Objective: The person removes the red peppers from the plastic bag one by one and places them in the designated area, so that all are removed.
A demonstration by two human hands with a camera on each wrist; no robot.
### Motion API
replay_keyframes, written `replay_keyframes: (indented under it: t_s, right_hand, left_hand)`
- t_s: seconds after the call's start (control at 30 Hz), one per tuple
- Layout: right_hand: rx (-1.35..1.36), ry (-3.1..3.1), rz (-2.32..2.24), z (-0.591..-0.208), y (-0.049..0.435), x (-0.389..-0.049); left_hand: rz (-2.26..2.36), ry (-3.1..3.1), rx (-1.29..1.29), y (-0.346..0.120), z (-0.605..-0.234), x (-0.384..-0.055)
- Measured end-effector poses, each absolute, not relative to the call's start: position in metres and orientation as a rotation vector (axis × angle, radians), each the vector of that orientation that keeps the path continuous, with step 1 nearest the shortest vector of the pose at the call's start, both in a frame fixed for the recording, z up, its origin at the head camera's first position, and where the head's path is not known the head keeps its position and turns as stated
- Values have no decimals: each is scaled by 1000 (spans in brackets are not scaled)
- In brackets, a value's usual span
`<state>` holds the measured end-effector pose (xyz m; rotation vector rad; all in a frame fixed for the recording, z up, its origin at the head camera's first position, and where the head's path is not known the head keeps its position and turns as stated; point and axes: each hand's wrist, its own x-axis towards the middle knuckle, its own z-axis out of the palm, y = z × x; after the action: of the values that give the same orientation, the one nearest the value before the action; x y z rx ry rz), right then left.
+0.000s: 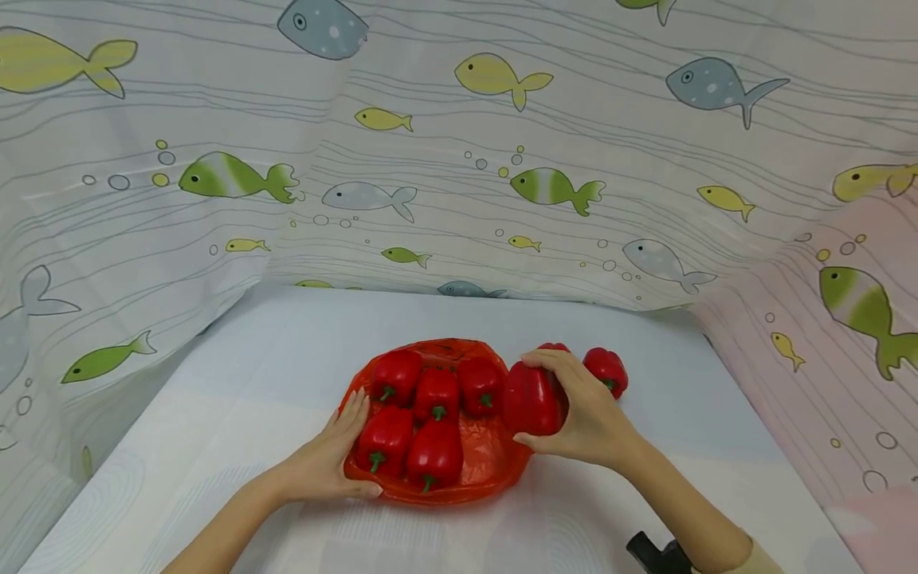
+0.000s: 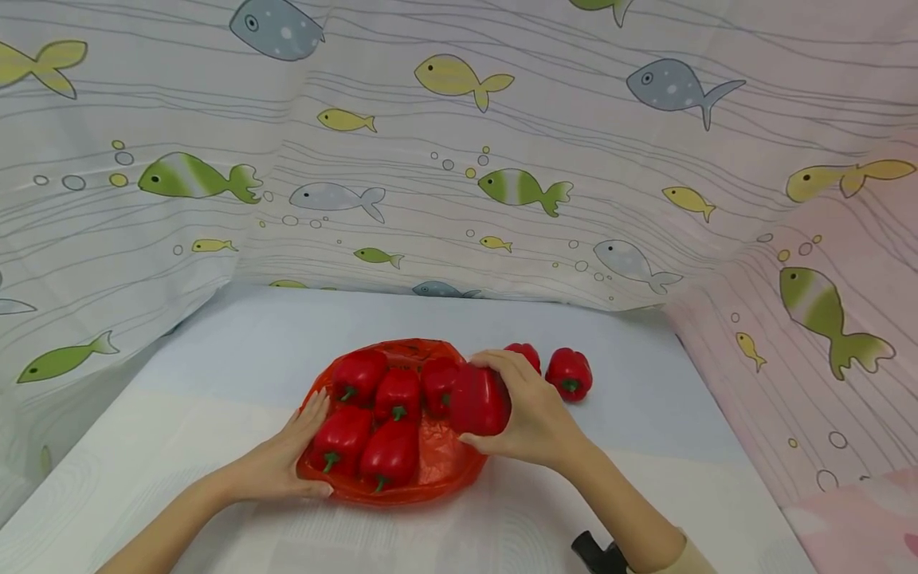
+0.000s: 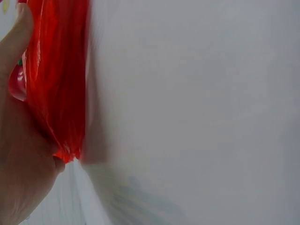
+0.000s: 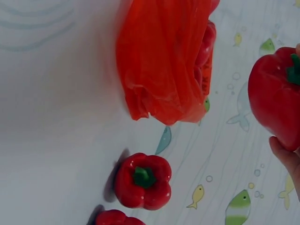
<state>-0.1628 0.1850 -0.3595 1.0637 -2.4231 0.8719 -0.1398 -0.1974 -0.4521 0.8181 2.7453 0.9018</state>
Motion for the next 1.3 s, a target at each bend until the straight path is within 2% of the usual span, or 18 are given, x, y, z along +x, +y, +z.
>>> replay_keyframes:
  t_s: [1.3]
  right_hand:
    - [869,-2472,798,-365,272,-155]
  left_hand:
    - [901,2746,786,-201,-458,-147]
